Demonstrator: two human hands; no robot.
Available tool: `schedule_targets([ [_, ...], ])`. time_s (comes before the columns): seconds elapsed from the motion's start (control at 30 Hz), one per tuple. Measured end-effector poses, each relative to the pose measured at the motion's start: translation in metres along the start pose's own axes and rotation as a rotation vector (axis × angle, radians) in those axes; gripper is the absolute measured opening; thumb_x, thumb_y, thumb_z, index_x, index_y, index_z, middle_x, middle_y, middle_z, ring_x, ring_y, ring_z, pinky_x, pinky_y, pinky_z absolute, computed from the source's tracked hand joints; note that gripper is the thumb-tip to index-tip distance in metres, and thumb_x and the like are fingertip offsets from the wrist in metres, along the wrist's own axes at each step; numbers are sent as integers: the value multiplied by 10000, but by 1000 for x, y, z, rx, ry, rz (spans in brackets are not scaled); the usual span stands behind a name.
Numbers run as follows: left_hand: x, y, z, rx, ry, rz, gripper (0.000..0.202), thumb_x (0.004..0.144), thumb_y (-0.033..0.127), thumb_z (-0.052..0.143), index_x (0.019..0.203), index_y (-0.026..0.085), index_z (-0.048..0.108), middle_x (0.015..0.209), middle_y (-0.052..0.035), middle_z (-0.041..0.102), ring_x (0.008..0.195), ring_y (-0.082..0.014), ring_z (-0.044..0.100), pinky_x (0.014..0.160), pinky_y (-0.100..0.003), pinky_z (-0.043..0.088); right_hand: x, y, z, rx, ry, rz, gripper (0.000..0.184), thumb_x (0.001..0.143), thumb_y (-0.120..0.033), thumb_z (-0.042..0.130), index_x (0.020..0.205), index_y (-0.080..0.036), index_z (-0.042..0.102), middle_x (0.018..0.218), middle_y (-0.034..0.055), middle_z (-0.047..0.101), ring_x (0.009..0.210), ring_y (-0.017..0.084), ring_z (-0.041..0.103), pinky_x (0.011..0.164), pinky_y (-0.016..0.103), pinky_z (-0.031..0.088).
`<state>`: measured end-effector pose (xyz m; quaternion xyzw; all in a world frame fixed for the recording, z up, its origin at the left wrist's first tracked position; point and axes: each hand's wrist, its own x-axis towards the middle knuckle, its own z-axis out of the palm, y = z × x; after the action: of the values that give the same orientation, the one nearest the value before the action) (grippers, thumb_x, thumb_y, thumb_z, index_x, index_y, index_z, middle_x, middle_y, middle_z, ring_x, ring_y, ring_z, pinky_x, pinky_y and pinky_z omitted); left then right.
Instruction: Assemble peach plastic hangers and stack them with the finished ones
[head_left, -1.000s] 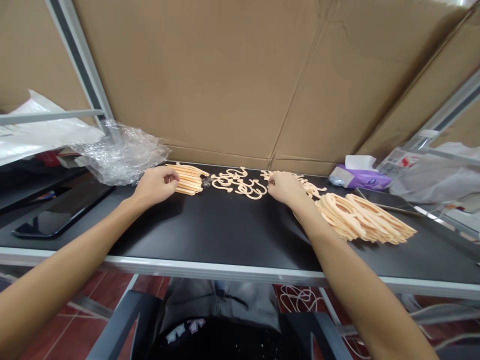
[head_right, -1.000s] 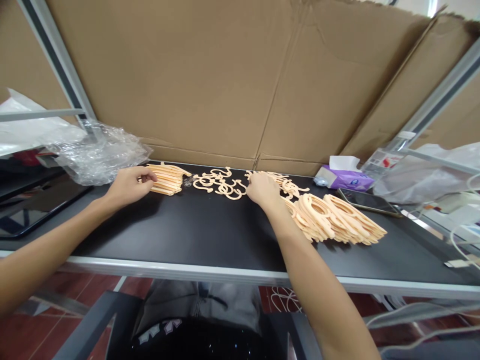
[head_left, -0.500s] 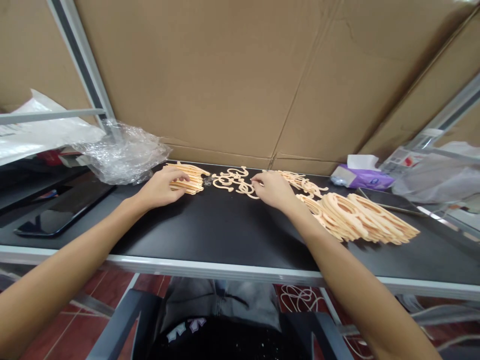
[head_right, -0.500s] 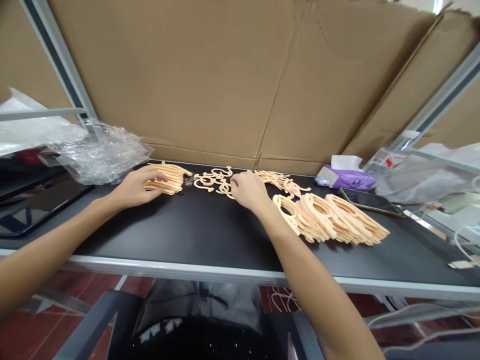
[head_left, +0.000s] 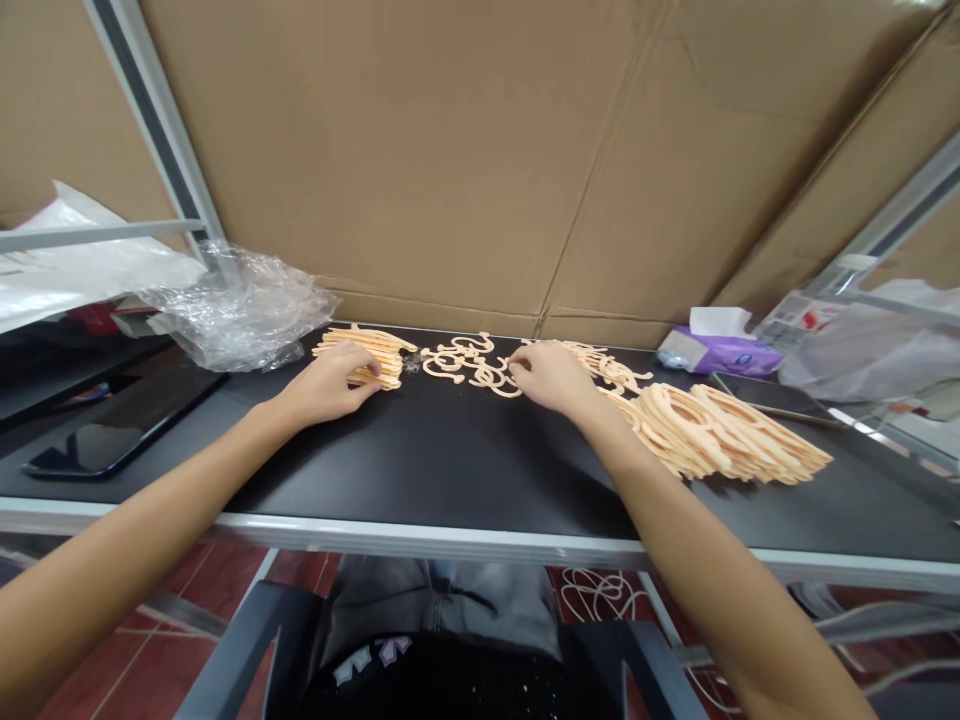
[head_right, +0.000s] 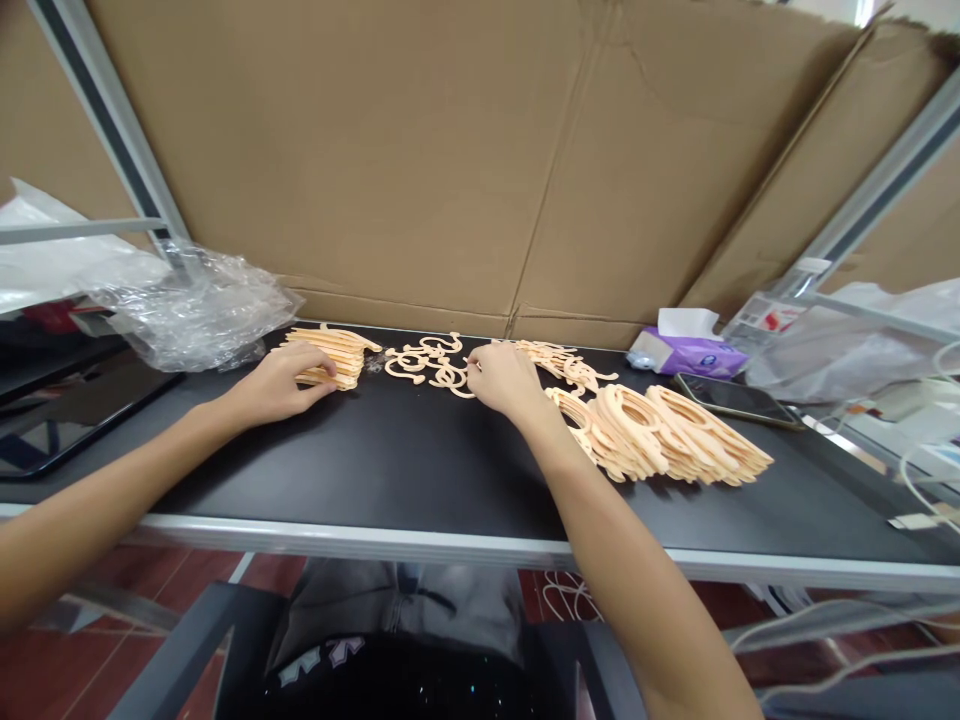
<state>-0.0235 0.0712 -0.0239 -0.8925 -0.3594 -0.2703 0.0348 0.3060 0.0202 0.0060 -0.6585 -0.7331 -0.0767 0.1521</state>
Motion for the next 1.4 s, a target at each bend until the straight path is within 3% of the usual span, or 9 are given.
schedule_targets([
  [0.3, 1, -3, 3, 19, 37, 71, 291, 934, 390, 530, 906, 170, 719, 937, -100, 733, 936, -244, 644, 899, -396, 493, 0, -3, 4, 7, -24, -48, 325, 864, -150, 482, 944, -199, 794, 1038, 104, 774, 1029, 262, 687, 900, 341, 481],
  [0.47, 0, 14, -2, 49, 135, 154, 310, 988, 342, 469, 1013, 167, 724, 973, -101, 723, 963, -234, 638, 916, -389, 495, -2, -5, 6, 88, 77, -94, 310, 919, -215, 498, 1062, -166, 768, 1092, 123, 753, 1056, 265, 660, 951, 382, 469],
  [0.57, -1, 34, -3, 71, 173, 198, 324, 1014, 314, 440, 1160, 164, 687, 1089, -115, 706, 990, -215, 654, 893, -339, 514, -7, -16, 6, 270, 175, -279, 350, 907, -293, 601, 1222, -174, 696, 1112, 100, 741, 1061, 237, 642, 985, 377, 459],
  [0.63, 0, 46, -1, 115, 110, 268, 331, 1024, 301, 421, 1219, 188, 664, 1108, -111, 697, 962, -202, 663, 840, -305, 524, -12, -25, 7, 387, 205, -456, 419, 891, -322, 646, 1286, -184, 649, 1095, 83, 738, 1039, 217, 639, 964, 359, 469],
  [0.77, 14, 62, 3, 159, 27, 421, 339, 1022, 247, 390, 1213, 189, 664, 1046, -115, 695, 854, -188, 665, 726, -278, 518, -17, -40, 7, 429, 230, -637, 269, 928, -270, 592, 1154, -174, 703, 1015, 87, 745, 951, 202, 645, 908, 339, 478],
  [0.97, 52, 75, 3, 159, 33, 354, 340, 1013, 305, 406, 1136, 194, 703, 978, -96, 707, 855, -189, 672, 773, -288, 525, -10, -25, -1, 367, 225, -491, 215, 957, -233, 547, 1013, -191, 749, 977, 81, 752, 934, 201, 644, 881, 325, 466],
  [1.17, 58, 56, 15, 3, 165, 168, 314, 957, 300, 479, 1053, 144, 733, 989, -107, 747, 888, -210, 688, 833, -318, 525, -2, 0, -7, 311, 272, -267, 234, 954, -248, 531, 977, -183, 754, 1011, 85, 750, 974, 209, 639, 902, 330, 453],
  [1.27, 51, 50, 22, -52, 124, 131, 306, 942, 306, 497, 1045, 159, 745, 973, -97, 760, 863, -209, 688, 830, -329, 521, -3, -1, -5, 276, 218, -274, 212, 922, -223, 558, 975, -175, 757, 999, 90, 746, 981, 219, 632, 905, 338, 447],
  [1.4, 45, 66, 30, -121, 30, 153, 265, 914, 278, 521, 974, 185, 761, 876, -65, 763, 762, -181, 674, 745, -294, 503, -9, -15, -2, 274, 111, -397, 208, 921, -267, 589, 1012, -198, 763, 1010, 78, 750, 991, 218, 631, 900, 330, 435],
])
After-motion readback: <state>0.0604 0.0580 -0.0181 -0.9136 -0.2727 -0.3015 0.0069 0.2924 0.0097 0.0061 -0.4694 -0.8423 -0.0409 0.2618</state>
